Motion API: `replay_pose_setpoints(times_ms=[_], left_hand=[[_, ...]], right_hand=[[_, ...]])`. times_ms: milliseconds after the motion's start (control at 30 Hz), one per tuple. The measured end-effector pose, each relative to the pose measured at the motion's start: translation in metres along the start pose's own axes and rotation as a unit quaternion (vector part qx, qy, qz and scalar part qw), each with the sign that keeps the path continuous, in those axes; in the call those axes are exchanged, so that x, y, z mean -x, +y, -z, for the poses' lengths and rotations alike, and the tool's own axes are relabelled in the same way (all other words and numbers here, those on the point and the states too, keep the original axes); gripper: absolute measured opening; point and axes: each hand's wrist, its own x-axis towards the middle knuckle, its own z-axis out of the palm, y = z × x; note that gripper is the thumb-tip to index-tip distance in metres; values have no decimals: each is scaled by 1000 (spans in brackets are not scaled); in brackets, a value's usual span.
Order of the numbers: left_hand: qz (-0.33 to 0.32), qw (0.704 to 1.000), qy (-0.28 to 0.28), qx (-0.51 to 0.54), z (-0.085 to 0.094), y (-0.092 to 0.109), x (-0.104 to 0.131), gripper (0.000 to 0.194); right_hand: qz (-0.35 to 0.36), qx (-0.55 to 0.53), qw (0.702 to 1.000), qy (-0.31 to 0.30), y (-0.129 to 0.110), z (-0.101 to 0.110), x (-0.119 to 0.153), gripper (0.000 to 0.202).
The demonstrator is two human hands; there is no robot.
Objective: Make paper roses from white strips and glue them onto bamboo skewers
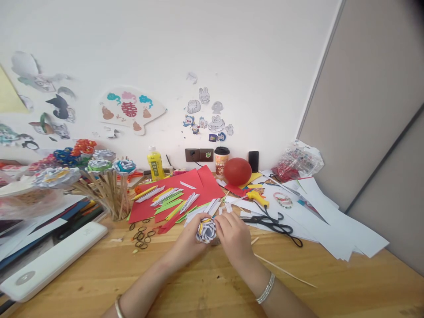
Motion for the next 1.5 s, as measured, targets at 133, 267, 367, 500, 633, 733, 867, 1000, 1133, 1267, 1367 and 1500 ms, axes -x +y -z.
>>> replay_pose_setpoints(times_ms=[133,267,367,500,633,733,867,1000,1133,1267,1367,1500], left_hand=[[1,1000,-3,2,0,0,0,39],[1,1000,1,3,0,0,0,37],[3,1000,3,3,0,0,0,36],[4,1000,-6,7,0,-1,1,37],[2,1000,-9,8,-1,-2,1,36],[0,1000,-9,7,-1,-1,0,36],[-5,1000,-10,4,0,0,0,35],[-5,1000,-8,0,-1,-1,0,34],[-3,1000,-4,-5,-1,-3,0,37],[-8,1000,-6,-7,0,-3,1,36],[-8,1000,-8,-9,-1,-4,1,36],[-8,1000,-16,-9,-1,-6,1,37]], right_hand=[[1,1,1000,-8,0,-1,0,27],[-8,-14,1000,-7,-1,-1,0,25],[-21,-39,999,0,0,1,-1,17],[-40,-67,997,5,3,2,-2,14],[-33,-70,997,5,5,1,-2,18],[-22,-63,998,0,4,1,-2,21],[-16,-50,999,-12,4,1,-2,23],[-4,-36,999,-19,5,-3,-1,24],[-7,-26,1000,-6,5,-2,0,19],[-8,-12,1000,-10,4,-1,-1,22],[-7,2,1000,-20,3,-2,-1,24],[10,18,999,-28,5,-3,-1,25]])
